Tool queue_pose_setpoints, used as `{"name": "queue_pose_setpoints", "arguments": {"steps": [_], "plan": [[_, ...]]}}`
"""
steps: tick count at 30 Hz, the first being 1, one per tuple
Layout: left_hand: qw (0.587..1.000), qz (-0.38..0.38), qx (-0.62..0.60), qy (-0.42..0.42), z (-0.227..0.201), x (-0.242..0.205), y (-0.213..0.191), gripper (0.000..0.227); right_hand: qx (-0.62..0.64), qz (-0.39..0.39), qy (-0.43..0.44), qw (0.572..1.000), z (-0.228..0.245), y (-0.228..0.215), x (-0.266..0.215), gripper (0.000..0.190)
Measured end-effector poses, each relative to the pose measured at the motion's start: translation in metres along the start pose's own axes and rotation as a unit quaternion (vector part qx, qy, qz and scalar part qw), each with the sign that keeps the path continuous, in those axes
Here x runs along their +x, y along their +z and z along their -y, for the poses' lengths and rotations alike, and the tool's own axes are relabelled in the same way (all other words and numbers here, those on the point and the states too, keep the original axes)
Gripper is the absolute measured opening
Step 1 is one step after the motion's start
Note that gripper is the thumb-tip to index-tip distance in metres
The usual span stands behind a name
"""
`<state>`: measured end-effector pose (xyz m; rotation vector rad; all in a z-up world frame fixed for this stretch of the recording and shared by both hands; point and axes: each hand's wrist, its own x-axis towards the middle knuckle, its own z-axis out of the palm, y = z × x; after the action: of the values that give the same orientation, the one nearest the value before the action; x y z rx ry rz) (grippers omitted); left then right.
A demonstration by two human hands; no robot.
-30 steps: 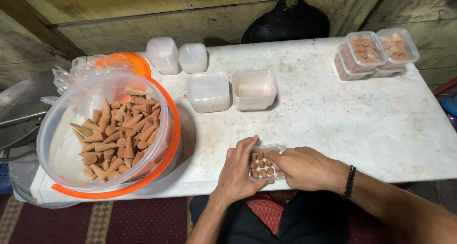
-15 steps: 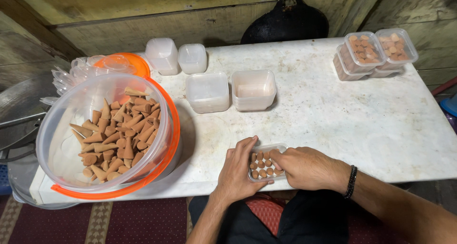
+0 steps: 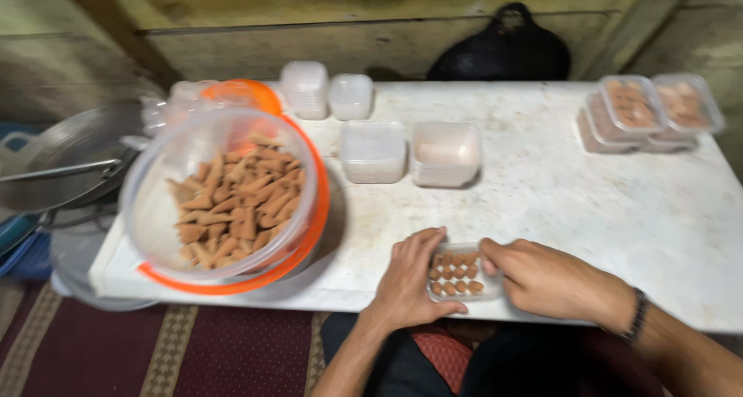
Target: The person sorts incense cones from a large bucket into smaller plastic containers by hand, arranging them neatly in rows.
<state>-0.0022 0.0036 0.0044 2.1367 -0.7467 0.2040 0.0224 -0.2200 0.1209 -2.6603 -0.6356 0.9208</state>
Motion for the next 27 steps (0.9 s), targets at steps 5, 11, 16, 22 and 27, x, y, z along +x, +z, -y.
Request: {"name": "queue_pose_setpoints", "arguments": {"steps": [5, 11, 16, 22, 27], "plan": [[0.996, -0.083, -0.031, 0.022, -0.027, -0.005, -0.025, 0.098, 0.004, -0.035, 0.015, 0.999, 0.022, -0.026, -0.016, 0.017], [0.978, -0.187, -0.029, 0.086, -0.074, -0.014, -0.100, 0.050, 0.100, -0.154, -0.130, 0.974, 0.053, -0.041, -0.003, 0.033], [0.967, -0.219, 0.029, 0.127, -0.098, -0.021, -0.187, 0.031, 0.129, -0.205, -0.184, 0.953, 0.103, -0.052, 0.018, 0.030], [0.957, -0.241, 0.150, 0.068, -0.069, -0.031, -0.269, 0.021, 0.124, -0.252, -0.257, 0.925, 0.165, -0.069, 0.047, 0.027], [0.968, -0.181, 0.176, -0.007, -0.033, -0.036, -0.321, 0.020, 0.150, -0.303, -0.343, 0.876, 0.212, -0.082, 0.081, 0.023]]}}
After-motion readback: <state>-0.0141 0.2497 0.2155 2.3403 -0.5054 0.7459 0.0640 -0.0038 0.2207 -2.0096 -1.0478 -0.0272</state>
